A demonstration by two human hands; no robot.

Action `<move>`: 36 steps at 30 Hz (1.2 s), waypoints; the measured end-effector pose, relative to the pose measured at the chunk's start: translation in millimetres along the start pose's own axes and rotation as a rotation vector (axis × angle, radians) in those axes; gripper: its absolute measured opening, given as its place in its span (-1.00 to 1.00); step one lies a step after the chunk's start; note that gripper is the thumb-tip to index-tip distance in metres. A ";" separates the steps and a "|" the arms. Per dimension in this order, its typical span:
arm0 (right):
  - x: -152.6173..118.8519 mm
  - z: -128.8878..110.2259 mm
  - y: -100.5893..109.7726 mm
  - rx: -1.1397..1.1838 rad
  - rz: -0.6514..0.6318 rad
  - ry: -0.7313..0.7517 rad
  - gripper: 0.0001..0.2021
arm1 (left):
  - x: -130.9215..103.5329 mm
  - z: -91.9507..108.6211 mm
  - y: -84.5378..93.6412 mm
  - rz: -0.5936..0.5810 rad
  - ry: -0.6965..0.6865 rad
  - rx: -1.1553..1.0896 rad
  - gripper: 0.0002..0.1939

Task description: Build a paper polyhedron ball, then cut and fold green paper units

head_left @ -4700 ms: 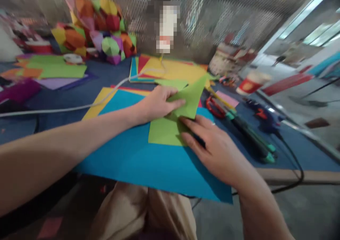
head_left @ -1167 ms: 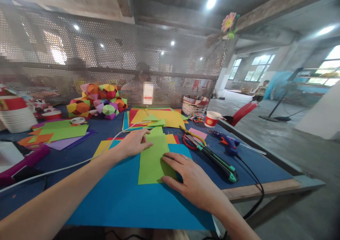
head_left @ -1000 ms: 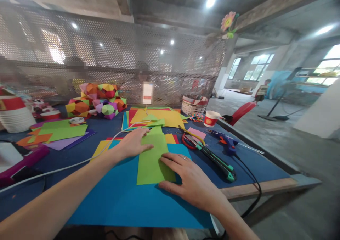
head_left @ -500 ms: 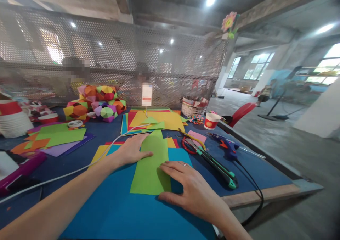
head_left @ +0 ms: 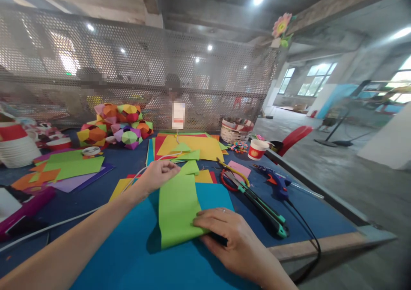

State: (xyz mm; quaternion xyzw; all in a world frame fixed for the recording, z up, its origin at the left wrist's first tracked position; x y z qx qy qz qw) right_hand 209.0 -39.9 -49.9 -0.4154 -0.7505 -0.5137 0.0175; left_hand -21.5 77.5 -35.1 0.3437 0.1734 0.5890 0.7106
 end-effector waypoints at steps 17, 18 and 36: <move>-0.9 -1.2 0.0 -0.059 -0.205 0.058 -0.33 | 39.8 18.8 -25.6 0.088 0.013 0.422 -0.78; -0.5 -0.4 -0.3 -0.080 -0.239 0.067 -0.32 | 37.7 21.3 -24.6 0.093 0.002 0.431 -0.76; -3.2 -0.2 -1.0 -0.044 -0.111 0.107 -0.72 | -164.9 19.1 -13.5 -0.410 -0.275 0.366 -0.19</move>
Point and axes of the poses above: each hand's wrist, its own x-axis towards the middle knuckle, its own y-axis out of the back of the hand, z = x × y, the point moved 3 cm from there along x, towards the middle knuckle, and after that the axes turned 5 degrees about -z, right-handed, at the moved point
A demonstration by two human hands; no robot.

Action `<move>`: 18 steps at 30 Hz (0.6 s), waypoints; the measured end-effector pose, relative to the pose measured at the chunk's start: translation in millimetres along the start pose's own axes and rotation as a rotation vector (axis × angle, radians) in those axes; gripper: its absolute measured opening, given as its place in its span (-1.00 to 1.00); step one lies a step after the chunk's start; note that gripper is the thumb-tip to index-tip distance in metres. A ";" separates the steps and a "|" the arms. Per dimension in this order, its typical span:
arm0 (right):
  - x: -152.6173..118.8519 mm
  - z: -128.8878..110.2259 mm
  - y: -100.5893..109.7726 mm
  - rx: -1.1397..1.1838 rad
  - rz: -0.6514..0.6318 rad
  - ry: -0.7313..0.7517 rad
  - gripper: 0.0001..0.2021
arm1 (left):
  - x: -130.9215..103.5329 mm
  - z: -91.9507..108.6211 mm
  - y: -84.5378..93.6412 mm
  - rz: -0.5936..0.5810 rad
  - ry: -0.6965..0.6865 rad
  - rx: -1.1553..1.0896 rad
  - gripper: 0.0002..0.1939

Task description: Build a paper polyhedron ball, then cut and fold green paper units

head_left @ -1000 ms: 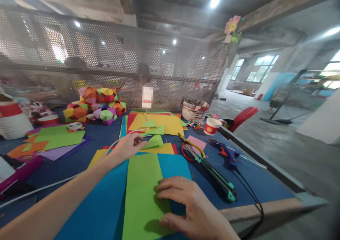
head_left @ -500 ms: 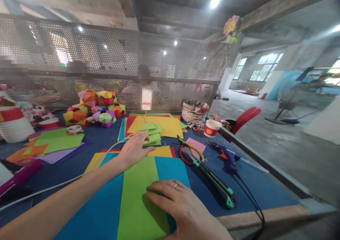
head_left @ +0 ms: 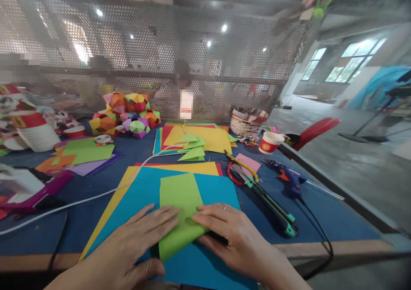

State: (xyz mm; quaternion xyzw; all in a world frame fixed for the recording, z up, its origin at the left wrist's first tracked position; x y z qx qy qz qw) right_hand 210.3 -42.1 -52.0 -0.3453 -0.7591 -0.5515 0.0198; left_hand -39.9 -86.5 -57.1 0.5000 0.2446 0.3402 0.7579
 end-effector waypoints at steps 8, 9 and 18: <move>1.7 1.7 4.4 0.091 0.001 -0.068 -0.71 | 10.9 1.6 10.6 0.152 0.000 -0.056 -0.18; 1.8 2.4 5.5 0.112 -0.008 -0.085 -0.71 | 11.9 1.0 12.9 0.162 -0.021 -0.065 -0.23; 3.9 -24.2 6.5 -0.071 -0.119 -0.119 -0.04 | 21.8 11.0 16.1 0.484 -0.098 0.158 -0.58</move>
Point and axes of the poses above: each hand's wrist, its own x-axis towards the middle knuckle, its own y-axis out of the back of the hand, z = x × y, the point moved 3 cm from there along x, towards the middle knuckle, and after that the axes turned 5 degrees about -z, right-handed, at the moved point
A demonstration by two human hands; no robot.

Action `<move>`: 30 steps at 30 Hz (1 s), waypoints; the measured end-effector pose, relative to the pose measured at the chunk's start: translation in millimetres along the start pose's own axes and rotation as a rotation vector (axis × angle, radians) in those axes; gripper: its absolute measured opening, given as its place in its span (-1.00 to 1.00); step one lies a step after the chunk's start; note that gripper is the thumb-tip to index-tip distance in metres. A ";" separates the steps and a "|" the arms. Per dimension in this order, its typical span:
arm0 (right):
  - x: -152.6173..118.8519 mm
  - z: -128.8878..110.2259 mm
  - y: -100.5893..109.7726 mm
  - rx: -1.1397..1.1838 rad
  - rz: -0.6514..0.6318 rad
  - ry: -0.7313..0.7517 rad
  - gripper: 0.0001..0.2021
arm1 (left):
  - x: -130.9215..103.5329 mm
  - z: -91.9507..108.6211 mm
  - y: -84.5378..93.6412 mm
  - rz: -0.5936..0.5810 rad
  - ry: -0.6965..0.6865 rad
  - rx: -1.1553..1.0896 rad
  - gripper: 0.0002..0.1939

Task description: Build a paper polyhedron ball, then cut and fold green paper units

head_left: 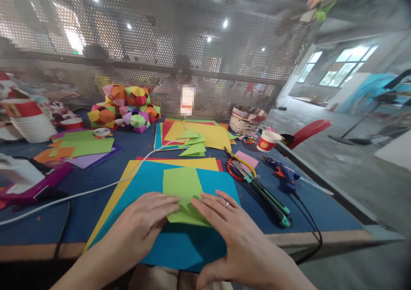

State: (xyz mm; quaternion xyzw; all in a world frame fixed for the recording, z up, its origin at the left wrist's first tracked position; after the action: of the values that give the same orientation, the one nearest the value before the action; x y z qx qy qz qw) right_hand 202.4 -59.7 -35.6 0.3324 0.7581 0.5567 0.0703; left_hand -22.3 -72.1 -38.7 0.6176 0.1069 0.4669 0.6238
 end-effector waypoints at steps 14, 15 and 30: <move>-13.1 -16.4 -13.1 0.018 0.269 0.003 -0.86 | -41.2 14.8 -2.9 0.140 0.039 0.064 -0.75; -13.8 -16.1 -12.6 0.038 0.273 -0.003 -0.86 | -40.9 12.7 -3.7 0.158 0.089 0.012 -0.79; 7.7 -12.6 -22.0 -0.001 0.309 -0.344 -0.74 | -29.3 7.7 -9.3 0.290 0.354 0.052 -0.78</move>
State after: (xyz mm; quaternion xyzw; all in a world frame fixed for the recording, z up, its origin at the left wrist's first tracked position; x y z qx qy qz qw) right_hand 181.1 -68.8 -48.5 0.5345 0.6746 0.4966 0.1123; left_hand -28.5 -96.4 -58.2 0.5509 0.1369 0.6499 0.5054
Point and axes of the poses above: each hand's wrist, its own x-axis towards the middle knuckle, its own y-axis out of the back of the hand, z = x × y, the point moved 3 cm from there along x, towards the middle knuckle, and after that the axes turned 5 degrees about -z, right-handed, at the moved point
